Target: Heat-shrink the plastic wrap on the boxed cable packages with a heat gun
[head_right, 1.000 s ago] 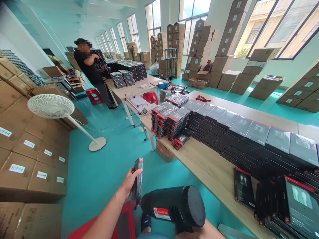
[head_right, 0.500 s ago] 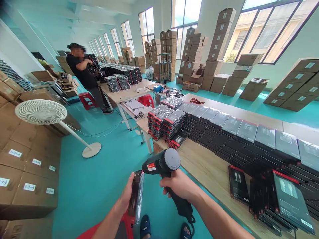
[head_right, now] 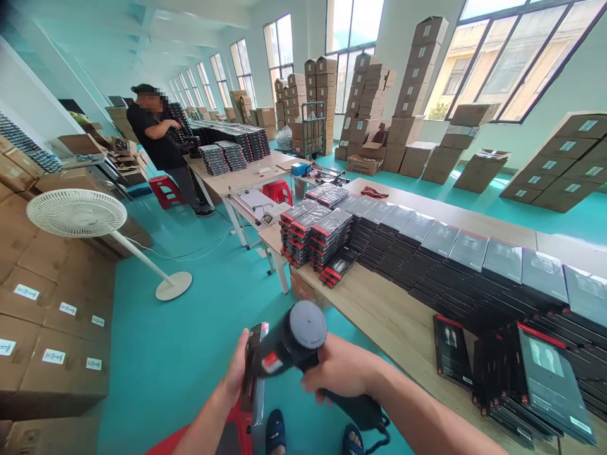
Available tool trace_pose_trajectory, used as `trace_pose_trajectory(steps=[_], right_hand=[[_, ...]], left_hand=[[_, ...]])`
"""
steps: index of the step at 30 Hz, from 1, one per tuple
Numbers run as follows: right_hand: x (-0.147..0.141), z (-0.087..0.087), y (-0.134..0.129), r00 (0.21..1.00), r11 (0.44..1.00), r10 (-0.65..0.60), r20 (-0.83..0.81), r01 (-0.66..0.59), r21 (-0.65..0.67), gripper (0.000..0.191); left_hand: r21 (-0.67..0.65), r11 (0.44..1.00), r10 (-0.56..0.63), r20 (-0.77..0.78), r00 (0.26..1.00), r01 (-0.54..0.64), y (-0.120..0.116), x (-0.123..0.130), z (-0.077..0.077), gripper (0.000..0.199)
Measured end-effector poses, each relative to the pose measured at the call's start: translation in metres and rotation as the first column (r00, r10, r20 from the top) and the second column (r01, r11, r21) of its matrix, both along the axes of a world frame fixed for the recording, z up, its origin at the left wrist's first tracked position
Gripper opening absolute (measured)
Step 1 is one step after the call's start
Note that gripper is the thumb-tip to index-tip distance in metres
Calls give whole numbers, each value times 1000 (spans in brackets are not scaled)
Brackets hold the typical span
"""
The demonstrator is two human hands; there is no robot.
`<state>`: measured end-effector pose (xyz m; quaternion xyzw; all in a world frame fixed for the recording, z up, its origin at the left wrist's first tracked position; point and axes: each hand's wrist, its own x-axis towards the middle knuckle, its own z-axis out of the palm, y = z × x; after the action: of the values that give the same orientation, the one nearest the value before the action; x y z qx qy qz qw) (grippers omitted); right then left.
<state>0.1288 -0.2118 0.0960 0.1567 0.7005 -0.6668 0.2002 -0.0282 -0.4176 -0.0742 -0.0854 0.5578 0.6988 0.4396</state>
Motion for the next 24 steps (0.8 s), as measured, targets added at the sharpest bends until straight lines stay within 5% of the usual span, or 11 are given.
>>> trace_pose_trajectory(steps=[2,5,9,12,16,21,24], right_hand=[[15,-2,-3,995,996,91,50,-91,-6,9],[42,-18,-7,997,996,-66,41,69,-52,7],[69,-48,-13,958,914,-280,63,286,-288,36],[79,-62,-20,940,850,-320,118,340,-403,47],[77,-70,-28,879,748,-460,123,459,-480,50],[70,-75,-22,788,615,-602,132,562,-553,37],[66,-76,-16,753,577,-638,160,606,-547,32]], left_hand=[[-60,996,75,19,997,-73,-1,-2,3,55],[-79,973,223,69,972,-218,-6,-5,11,46],[284,897,241,331,912,-340,-13,-2,21,45],[389,833,248,373,894,-393,-13,2,24,49],[383,865,214,303,929,-324,-10,4,23,58],[416,896,31,286,958,-154,-8,8,25,62],[378,917,6,302,953,-126,-6,11,26,57]])
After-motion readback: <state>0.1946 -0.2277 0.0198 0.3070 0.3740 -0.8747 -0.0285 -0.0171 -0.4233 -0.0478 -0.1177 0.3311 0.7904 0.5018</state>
